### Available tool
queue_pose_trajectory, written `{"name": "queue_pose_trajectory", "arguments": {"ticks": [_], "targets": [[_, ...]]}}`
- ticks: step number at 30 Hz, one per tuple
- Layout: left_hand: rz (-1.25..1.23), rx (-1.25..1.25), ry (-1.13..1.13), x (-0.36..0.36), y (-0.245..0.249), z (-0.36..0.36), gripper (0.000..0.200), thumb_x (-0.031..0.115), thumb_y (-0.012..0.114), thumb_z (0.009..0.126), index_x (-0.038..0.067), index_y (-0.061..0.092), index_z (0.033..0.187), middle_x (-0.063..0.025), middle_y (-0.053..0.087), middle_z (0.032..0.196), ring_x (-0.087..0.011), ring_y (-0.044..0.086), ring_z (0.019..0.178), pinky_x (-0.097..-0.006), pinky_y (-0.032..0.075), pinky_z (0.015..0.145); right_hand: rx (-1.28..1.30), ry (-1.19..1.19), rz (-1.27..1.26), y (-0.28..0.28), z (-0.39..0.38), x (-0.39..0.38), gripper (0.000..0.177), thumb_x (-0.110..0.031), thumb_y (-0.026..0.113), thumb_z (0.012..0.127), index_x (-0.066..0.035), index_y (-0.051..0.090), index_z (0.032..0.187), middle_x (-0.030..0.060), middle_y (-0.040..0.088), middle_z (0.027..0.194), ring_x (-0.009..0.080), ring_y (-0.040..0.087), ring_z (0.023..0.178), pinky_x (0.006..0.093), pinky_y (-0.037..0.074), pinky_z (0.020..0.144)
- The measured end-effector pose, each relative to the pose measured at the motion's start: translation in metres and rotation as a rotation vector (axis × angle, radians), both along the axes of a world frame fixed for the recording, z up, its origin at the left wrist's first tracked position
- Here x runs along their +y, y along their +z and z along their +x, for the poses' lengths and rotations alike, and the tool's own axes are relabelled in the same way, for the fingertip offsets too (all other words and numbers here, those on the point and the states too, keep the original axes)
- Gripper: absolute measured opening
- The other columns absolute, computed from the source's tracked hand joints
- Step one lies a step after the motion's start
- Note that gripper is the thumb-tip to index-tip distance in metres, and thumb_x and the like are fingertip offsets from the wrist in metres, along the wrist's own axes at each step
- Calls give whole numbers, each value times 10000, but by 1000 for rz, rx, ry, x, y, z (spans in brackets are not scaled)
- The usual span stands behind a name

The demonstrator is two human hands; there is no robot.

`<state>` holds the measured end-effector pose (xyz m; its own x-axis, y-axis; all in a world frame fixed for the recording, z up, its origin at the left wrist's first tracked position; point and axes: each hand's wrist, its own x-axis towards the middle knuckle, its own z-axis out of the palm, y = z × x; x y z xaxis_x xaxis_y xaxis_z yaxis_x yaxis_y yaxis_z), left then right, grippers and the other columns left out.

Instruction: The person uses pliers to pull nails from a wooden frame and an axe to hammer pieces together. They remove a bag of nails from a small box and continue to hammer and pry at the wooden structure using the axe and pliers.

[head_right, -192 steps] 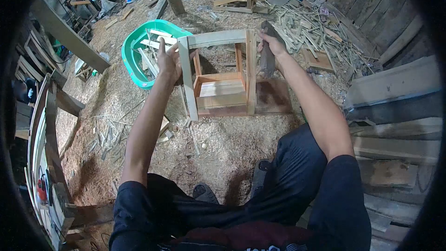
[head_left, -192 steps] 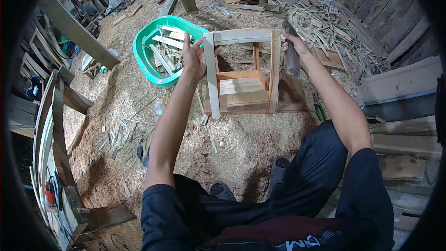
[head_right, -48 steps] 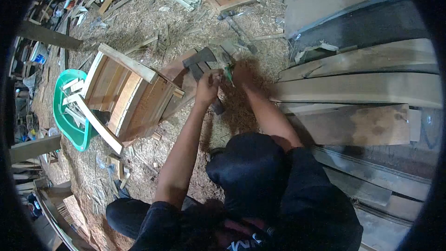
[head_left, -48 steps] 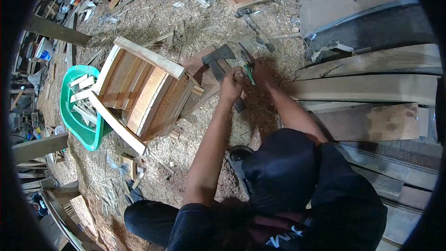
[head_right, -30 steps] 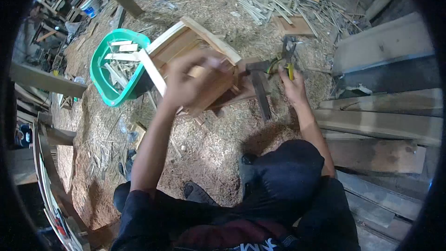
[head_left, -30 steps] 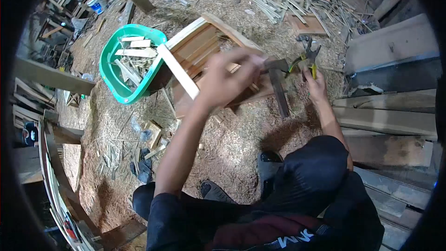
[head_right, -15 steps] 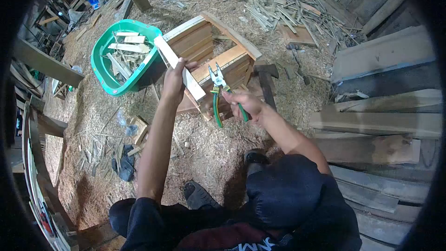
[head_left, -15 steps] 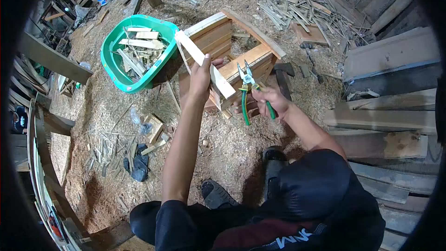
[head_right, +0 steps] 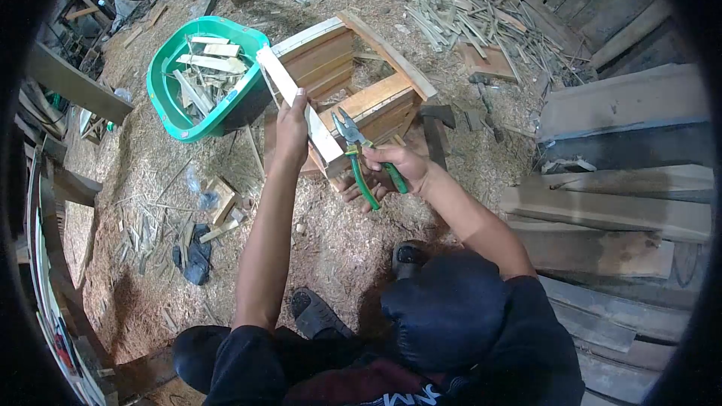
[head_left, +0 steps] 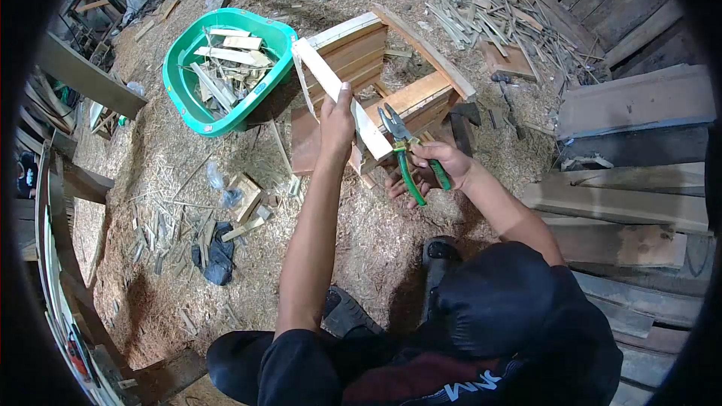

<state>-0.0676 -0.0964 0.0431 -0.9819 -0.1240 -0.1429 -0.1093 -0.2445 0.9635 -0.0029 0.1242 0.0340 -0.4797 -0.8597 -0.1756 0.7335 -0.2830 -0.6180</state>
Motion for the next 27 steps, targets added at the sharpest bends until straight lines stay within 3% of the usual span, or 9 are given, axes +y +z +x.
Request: {"name": "queue_pose_trajectory", "arguments": {"ticks": [6, 11, 14, 15, 18, 19, 22, 25, 27], "targets": [[-18, 41, 20, 1, -8, -5, 342, 326, 505, 1026, -2, 584, 1078, -53, 594, 878, -135, 538, 796, -297, 443, 706, 398, -252, 312, 37, 9, -1, 417, -304, 468, 1031, 55, 518, 1238, 226, 626, 1205, 306, 662, 1071, 434, 594, 831], [4, 50, 63, 3, -17, -11, 332, 317, 506, 1016, -4, 587, 1041, -63, 598, 861, -154, 549, 792, -322, 440, 727, 845, -458, 1394, 74, 13, 2, 367, -266, 553, 987, 53, 622, 819, 218, 628, 1060, 269, 635, 903, 414, 485, 688], [56, 53, 69, 3, -17, -13, 263, 292, 562, 990, 33, 608, 996, -24, 587, 827, -127, 544, 744, -290, 431, 686, 1340, -722, 1510, 28, 17, 10, 248, -178, 584, 949, 67, 600, 990, 239, 602, 1065, 369, 636, 898, 465, 499, 797], [45, 68, 100, 5, -16, -13, 270, 293, 565, 987, 28, 605, 1014, -34, 586, 844, -135, 549, 767, -303, 434, 706, 1341, -783, 1529, 25, 19, 3, 224, -128, 606, 915, 77, 564, 994, 263, 561, 1104, 440, 596, 927, 503, 478, 830], [22, 61, 62, 2, -17, -11, 281, 300, 560, 990, 25, 603, 1029, -40, 594, 865, -139, 561, 797, -307, 438, 727, 1328, -673, 1708, 24, 16, -7, 249, -123, 601, 917, 83, 527, 1035, 256, 526, 1160, 443, 587, 986, 493, 481, 858], [6, 64, 70, 1, -18, -12, 305, 307, 543, 996, 9, 599, 1029, -50, 591, 855, -143, 551, 791, -312, 434, 724, 1364, -618, 1777, 26, 16, -8, 221, -164, 570, 932, 36, 522, 1011, 208, 506, 1135, 408, 598, 1000, 568, 441, 917], [-16, 69, 82, 3, -23, -15, 358, 324, 510, 1009, -24, 591, 1030, -69, 584, 837, -152, 533, 779, -322, 427, 719, 1524, -648, 1844, 17, 10, -2, 196, -112, 559, 906, 38, 511, 1023, 216, 493, 1155, 409, 581, 1038, 651, 394, 975], [0, 70, 71, 3, -25, -16, 358, 328, 514, 1008, -21, 588, 1024, -64, 580, 834, -153, 530, 775, -321, 423, 714, 1652, -584, 1957, 14, 6, 7, 173, -67, 529, 885, 40, 502, 1019, 223, 478, 1175, 403, 559, 1104, 698, 348, 1017], [15, 65, 88, 4, -23, -16, 349, 329, 517, 1008, -13, 587, 1005, -59, 572, 825, -153, 524, 761, -321, 418, 701, 1558, -596, 1924, 14, 8, 9, 170, -55, 507, 885, 47, 500, 1021, 223, 472, 1193, 400, 538, 1151, 706, 329, 1033]]}}
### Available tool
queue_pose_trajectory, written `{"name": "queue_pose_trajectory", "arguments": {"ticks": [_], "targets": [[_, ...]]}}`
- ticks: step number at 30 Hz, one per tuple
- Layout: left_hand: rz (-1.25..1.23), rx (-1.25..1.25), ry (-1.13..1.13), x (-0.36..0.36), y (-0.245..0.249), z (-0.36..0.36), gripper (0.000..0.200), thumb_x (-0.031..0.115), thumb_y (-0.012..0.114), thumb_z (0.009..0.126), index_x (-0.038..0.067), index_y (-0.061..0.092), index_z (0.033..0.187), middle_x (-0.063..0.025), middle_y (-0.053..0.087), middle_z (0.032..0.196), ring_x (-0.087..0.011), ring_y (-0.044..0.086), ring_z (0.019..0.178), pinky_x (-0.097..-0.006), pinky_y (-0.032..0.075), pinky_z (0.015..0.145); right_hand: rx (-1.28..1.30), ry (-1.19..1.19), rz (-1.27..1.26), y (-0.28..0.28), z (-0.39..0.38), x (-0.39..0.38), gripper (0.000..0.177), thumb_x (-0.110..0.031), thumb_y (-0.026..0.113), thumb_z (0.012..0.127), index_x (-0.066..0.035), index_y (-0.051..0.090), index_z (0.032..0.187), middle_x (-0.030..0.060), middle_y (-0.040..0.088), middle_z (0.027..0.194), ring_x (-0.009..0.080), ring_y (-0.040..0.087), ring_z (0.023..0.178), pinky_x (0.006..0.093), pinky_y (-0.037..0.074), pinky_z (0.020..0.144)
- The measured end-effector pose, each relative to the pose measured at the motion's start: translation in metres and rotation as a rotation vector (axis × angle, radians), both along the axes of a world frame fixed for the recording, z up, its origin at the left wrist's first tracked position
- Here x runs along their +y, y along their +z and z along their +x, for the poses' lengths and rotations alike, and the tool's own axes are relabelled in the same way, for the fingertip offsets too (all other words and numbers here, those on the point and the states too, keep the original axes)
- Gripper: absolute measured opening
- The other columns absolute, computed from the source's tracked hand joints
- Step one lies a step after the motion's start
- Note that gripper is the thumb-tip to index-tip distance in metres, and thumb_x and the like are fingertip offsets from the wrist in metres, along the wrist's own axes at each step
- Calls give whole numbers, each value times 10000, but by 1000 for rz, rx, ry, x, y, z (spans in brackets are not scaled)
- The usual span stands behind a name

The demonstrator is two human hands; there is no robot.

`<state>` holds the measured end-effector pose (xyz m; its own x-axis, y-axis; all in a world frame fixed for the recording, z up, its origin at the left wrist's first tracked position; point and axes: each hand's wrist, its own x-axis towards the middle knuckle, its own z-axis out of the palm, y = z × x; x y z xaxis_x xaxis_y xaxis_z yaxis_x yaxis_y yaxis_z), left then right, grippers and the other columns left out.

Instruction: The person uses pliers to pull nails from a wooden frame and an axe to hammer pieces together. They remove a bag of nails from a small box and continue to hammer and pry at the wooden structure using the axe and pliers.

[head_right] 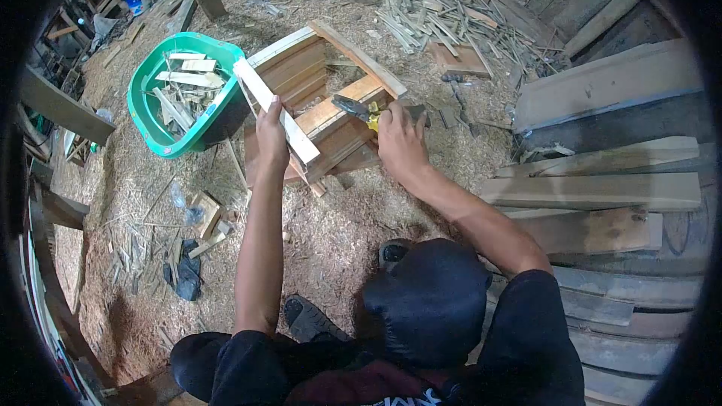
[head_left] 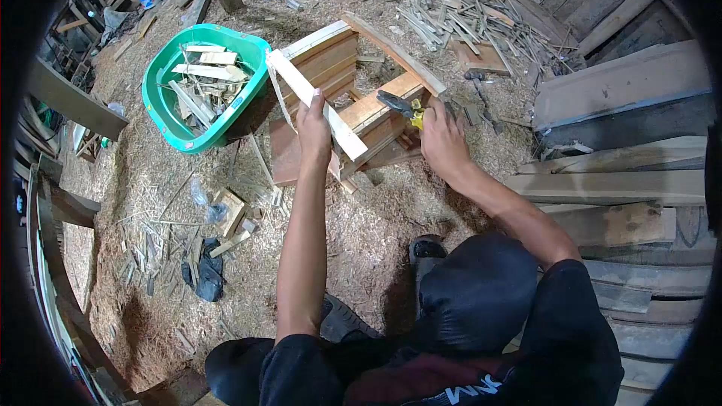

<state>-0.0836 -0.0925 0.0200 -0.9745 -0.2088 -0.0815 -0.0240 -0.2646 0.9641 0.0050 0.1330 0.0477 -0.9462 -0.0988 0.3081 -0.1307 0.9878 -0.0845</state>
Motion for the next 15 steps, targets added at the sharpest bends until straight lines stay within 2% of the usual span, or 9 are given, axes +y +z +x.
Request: {"name": "queue_pose_trajectory", "arguments": {"ticks": [1, 4, 7, 10, 13, 15], "targets": [[11, -3, -11, 0, 1, 1, 342, 328, 519, 1007, -8, 585, 999, -56, 567, 821, -151, 520, 756, -320, 415, 697, -25, -9, -36, 0, 1, 1, 169, -49, 496, 885, 51, 498, 1022, 223, 468, 1202, 399, 528, 1174, 710, 320, 1040], [28, 4, -32, -2, -2, 1, 312, 322, 526, 1004, 16, 582, 976, -45, 567, 808, -142, 526, 732, -310, 420, 675, 4, 27, 141, -7, 10, 2, 168, -62, 479, 896, 50, 498, 1020, 225, 467, 1210, 404, 512, 1202, 701, 321, 1045], [30, 45, -29, -3, -7, -4, 278, 313, 533, 999, 44, 585, 952, -36, 587, 802, -134, 553, 704, -292, 441, 653, 138, 28, 202, -13, 10, 0, 160, -70, 482, 894, 43, 503, 1005, 226, 477, 1191, 398, 495, 1218, 707, 314, 1043], [74, 41, -33, 0, -2, -2, 284, 310, 527, 1003, 36, 579, 950, -36, 573, 801, -132, 535, 712, -293, 427, 661, 137, 18, 193, -9, 9, -2, 155, -64, 480, 897, 45, 513, 1003, 228, 490, 1162, 418, 546, 1152, 703, 312, 1045], [88, 24, -34, 2, 1, 0, 299, 308, 518, 1011, 18, 566, 958, -31, 537, 790, -122, 495, 723, -299, 401, 668, -224, -33, 54, 13, 12, -6, 179, -40, 520, 872, 59, 516, 1021, 232, 505, 1129, 426, 607, 1034, 630, 409, 1005], [61, 37, -43, 0, 0, 0, 294, 305, 517, 1011, 19, 566, 962, -27, 536, 787, -121, 496, 718, -300, 402, 665, -254, -54, -60, 15, 13, -11, 217, -36, 560, 849, 65, 513, 1035, 231, 519, 1096, 419, 628, 966, 569, 472, 944]]}}
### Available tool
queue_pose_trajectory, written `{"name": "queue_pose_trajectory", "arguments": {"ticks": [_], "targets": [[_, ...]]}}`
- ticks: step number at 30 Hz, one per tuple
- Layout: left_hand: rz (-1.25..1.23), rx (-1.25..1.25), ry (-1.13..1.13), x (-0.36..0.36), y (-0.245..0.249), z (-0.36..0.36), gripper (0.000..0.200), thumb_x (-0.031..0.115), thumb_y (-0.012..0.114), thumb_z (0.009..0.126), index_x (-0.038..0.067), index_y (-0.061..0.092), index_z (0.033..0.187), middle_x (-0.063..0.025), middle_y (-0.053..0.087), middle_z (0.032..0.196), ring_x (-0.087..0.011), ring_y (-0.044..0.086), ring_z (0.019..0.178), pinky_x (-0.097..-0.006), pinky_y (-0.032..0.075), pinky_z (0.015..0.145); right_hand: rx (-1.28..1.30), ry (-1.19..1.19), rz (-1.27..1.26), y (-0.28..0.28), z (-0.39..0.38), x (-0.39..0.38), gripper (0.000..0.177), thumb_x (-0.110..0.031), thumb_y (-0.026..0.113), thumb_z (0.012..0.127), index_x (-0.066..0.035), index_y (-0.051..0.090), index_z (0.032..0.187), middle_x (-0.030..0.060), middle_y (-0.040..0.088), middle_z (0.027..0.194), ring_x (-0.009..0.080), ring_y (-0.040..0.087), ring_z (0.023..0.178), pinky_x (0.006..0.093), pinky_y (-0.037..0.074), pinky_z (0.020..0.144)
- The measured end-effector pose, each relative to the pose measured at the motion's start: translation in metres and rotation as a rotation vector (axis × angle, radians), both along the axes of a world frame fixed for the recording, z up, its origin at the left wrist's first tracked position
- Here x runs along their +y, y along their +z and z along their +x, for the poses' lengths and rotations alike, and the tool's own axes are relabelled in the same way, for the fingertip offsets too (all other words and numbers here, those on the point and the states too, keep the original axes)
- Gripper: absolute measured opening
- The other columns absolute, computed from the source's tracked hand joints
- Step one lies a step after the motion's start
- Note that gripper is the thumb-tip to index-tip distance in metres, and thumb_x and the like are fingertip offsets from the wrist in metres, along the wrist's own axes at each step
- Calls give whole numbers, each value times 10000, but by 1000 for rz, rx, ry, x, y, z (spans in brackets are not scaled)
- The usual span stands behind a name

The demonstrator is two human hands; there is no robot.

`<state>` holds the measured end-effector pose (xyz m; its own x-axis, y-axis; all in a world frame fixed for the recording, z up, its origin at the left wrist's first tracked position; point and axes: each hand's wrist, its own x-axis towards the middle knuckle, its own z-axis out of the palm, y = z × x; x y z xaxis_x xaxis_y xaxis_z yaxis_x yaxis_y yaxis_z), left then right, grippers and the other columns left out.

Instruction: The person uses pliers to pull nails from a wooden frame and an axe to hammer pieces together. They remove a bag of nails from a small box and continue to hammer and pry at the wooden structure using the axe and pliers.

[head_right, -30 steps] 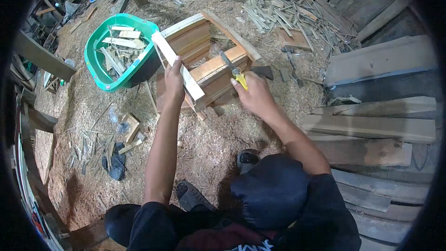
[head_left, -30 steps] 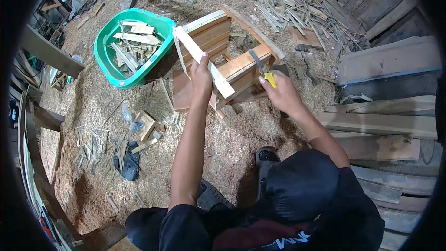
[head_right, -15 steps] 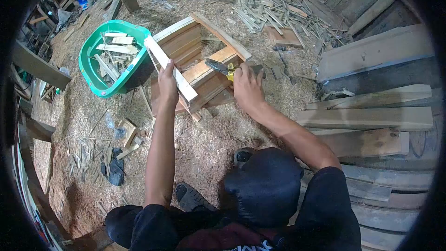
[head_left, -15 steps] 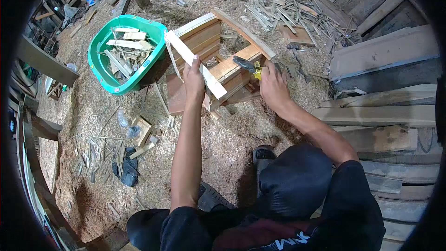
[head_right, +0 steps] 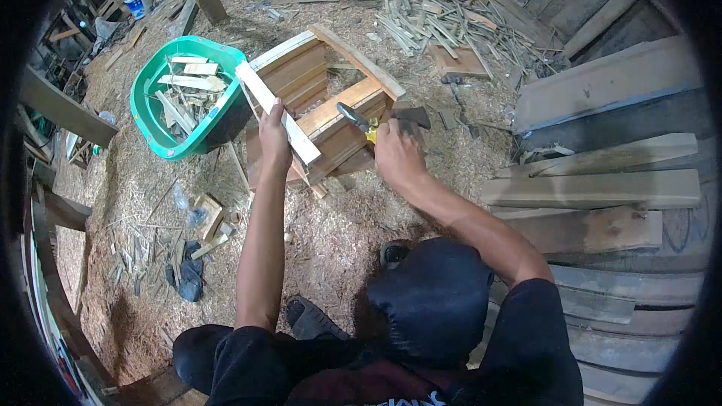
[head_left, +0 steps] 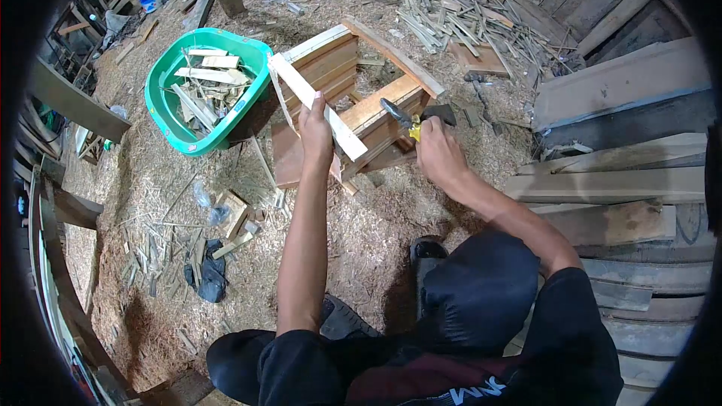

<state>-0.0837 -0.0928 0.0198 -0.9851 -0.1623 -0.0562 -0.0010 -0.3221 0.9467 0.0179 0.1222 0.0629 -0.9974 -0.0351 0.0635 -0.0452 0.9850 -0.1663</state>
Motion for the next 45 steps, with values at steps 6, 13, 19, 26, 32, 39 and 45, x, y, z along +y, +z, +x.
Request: {"name": "queue_pose_trajectory", "arguments": {"ticks": [6, 13, 19, 26, 32, 39, 45], "targets": [[24, -7, 15, -1, -2, -1, 263, 313, 548, 988, 60, 573, 918, -36, 584, 770, -122, 555, 669, -282, 437, 612, 57, -12, -7, 2, 5, -4, 297, -48, 625, 816, 77, 510, 1060, 221, 543, 1056, 392, 629, 966, 509, 524, 861], [50, -21, 17, -1, -2, -1, 254, 311, 562, 982, 59, 572, 949, -35, 586, 776, -126, 560, 671, -278, 443, 615, 71, -10, -74, -4, 3, -1, 288, -81, 572, 865, 69, 529, 1106, 224, 562, 1115, 375, 611, 1039, 617, 408, 985], [46, -19, 38, 2, 5, 2, 278, 307, 536, 997, 46, 571, 908, -28, 553, 751, -126, 521, 671, -297, 407, 624, 135, -39, 50, -9, 4, -6, 211, -84, 538, 885, 58, 546, 1041, 226, 574, 1079, 380, 606, 1046, 607, 429, 939], [69, 2, 42, 3, 6, 1, 293, 312, 537, 995, 23, 571, 961, -29, 545, 767, -124, 507, 674, -303, 409, 627, 29, -73, -244, 2, 5, -5, 196, -73, 546, 880, 45, 528, 1035, 220, 567, 1068, 397, 620, 1013, 582, 443, 920], [57, -14, 41, 3, 8, 5, 288, 304, 539, 993, 20, 578, 963, -30, 548, 771, -128, 512, 678, -303, 411, 625, 96, -90, 83, 1, 2, -15, 218, -101, 577, 884, 32, 533, 1051, 211, 570, 1079, 391, 630, 1015, 653, 404, 987], [104, -28, 42, 5, 9, 7, 282, 302, 547, 989, 23, 581, 963, -37, 561, 796, -132, 523, 704, -308, 417, 644, 104, -21, 178, -2, -1, -11, 186, -109, 553, 906, 38, 548, 1019, 224, 567, 1054, 427, 624, 1033, 582, 510, 869], [-45, -11, 71, 2, 3, 1, 299, 304, 540, 993, 9, 580, 967, -49, 569, 818, -150, 528, 764, -327, 425, 710, -121, 24, -439, 8, -4, -7, 210, -178, 532, 976, 31, 558, 982, 161, 619, 848, 302, 647, 702, 424, 562, 661]]}}
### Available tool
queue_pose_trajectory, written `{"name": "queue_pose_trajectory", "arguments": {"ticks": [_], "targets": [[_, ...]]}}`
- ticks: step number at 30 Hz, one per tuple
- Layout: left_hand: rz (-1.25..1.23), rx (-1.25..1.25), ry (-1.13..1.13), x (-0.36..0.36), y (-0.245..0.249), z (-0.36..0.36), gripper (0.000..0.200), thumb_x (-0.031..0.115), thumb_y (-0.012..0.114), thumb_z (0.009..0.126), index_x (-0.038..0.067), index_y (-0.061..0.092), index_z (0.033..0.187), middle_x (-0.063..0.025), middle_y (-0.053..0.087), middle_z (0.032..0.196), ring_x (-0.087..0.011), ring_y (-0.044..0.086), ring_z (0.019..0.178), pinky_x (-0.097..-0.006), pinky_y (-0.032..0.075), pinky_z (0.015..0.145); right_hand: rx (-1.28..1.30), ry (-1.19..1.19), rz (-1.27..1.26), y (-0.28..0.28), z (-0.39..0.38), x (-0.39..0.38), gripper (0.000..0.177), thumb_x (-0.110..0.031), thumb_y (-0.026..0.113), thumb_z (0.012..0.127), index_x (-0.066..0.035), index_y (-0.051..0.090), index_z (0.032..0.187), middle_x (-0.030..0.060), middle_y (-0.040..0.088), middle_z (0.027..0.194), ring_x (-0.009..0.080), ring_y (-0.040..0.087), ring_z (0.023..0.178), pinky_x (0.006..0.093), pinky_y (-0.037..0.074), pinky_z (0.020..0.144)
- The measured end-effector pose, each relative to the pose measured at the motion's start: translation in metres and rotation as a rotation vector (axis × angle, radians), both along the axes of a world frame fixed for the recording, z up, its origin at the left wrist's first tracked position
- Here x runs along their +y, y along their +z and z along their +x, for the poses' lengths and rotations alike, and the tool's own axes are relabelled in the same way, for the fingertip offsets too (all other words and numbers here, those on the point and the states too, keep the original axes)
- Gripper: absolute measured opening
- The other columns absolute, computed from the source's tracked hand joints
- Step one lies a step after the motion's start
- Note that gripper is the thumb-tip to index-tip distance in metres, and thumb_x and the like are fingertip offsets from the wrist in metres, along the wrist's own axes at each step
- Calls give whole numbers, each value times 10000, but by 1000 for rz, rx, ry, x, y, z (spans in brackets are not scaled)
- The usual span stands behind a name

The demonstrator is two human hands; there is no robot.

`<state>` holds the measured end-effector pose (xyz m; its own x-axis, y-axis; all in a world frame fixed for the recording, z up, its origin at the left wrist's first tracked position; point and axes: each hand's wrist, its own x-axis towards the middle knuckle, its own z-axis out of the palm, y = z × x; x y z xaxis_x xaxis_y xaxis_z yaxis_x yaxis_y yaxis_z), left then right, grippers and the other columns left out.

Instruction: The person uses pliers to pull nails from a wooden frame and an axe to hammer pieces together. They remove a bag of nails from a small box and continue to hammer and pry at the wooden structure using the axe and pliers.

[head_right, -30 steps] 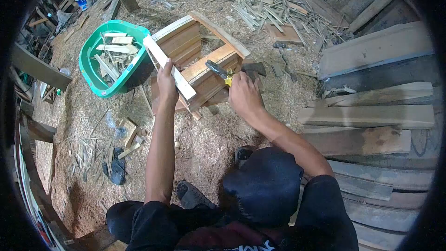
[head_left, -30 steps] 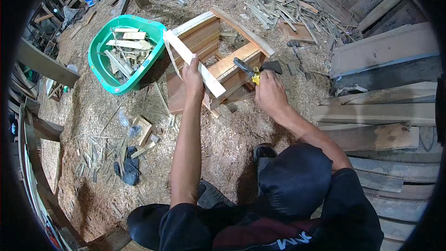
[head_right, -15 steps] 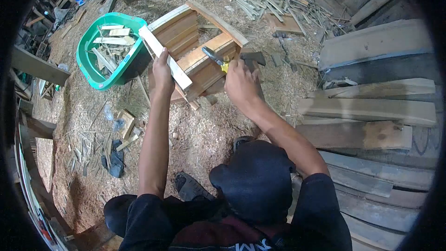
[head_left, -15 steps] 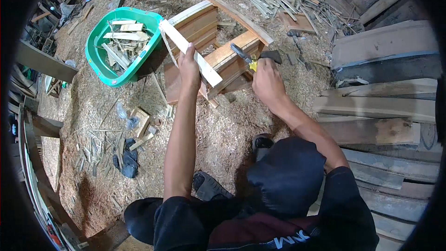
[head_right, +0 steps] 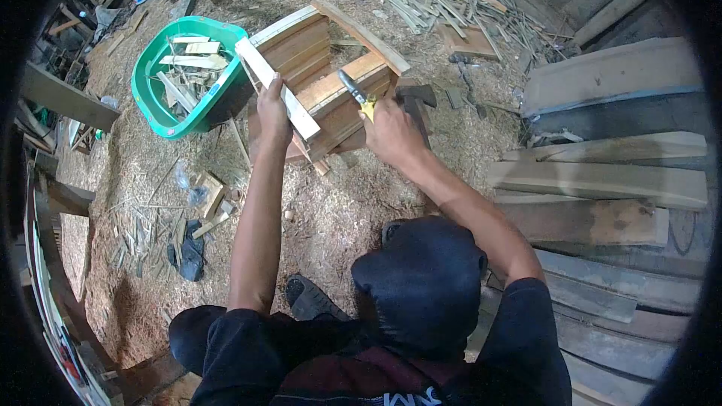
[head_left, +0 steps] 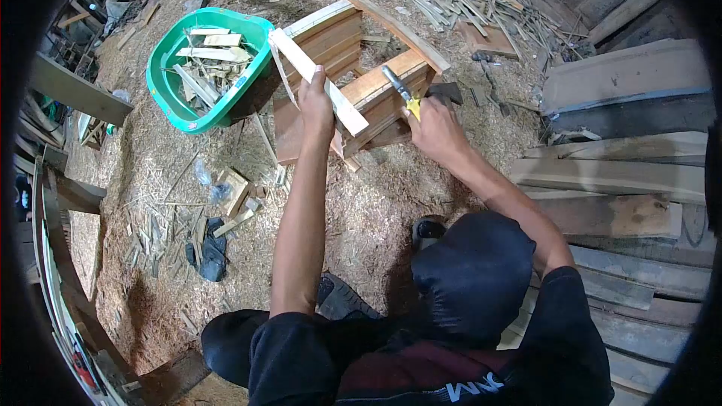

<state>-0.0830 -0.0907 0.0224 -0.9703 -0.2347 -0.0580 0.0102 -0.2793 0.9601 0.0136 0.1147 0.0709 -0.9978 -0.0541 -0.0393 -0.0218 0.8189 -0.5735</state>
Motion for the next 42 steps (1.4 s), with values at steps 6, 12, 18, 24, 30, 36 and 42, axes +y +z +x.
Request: {"name": "queue_pose_trajectory", "arguments": {"ticks": [6, 12, 18, 24, 30, 36, 42], "targets": [[87, -46, -36, 2, 13, 10, 314, 313, 536, 993, 6, 594, 962, -46, 559, 808, -144, 513, 746, -322, 418, 696, -244, 194, -878, 25, 18, -40, 342, -346, 507, 1026, -14, 574, 973, 63, 630, 805, 115, 610, 620, 270, 513, 551], [66, 0, -12, 0, -5, -2, 315, 314, 540, 992, 6, 600, 972, -42, 558, 795, -143, 515, 725, -318, 416, 683, 129, -97, -398, 4, 10, 4, 302, -266, 575, 991, 35, 565, 995, 144, 633, 836, 232, 637, 688, 385, 505, 609], [54, 8, -28, -3, -8, -4, 308, 317, 545, 989, 16, 593, 939, -46, 563, 796, -140, 517, 726, -316, 414, 676, 338, -143, 232, -10, 6, 19, 155, -74, 569, 905, 68, 607, 954, 270, 587, 1061, 406, 579, 1012, 566, 442, 918], [54, 3, -32, -3, -4, -3, 293, 299, 551, 986, 12, 587, 1033, -51, 585, 854, -153, 565, 762, -321, 452, 703, 419, -75, 870, -1, -1, 4, 204, -100, 552, 884, 53, 615, 1003, 224, 543, 1154, 362, 516, 1158, 722, 315, 1032], [48, -16, -52, -2, -2, 0, 309, 293, 560, 983, 3, 587, 1086, -57, 602, 894, -168, 596, 799, -330, 474, 744, 287, -29, 860, 3, -7, 1, 229, -117, 548, 887, 63, 611, 1013, 234, 553, 1118, 363, 587, 1070, 618, 458, 942], [19, 11, -51, -7, -13, -4, 322, 292, 560, 982, -12, 589, 1083, -73, 621, 924, -166, 606, 805, -321, 478, 738, 231, 73, 569, 3, -10, 17, 234, -158, 586, 907, 72, 603, 942, 239, 580, 1056, 360, 654, 882, 437, 572, 713], [96, -6, -12, 3, 0, 3, 317, 299, 529, 998, -9, 596, 960, -44, 557, 801, -138, 511, 727, -319, 414, 671, -285, -55, -372, 20, -9, 8, 343, -271, 530, 1002, 27, 561, 836, 163, 625, 927, 248, 657, 716, 389, 540, 618]]}}
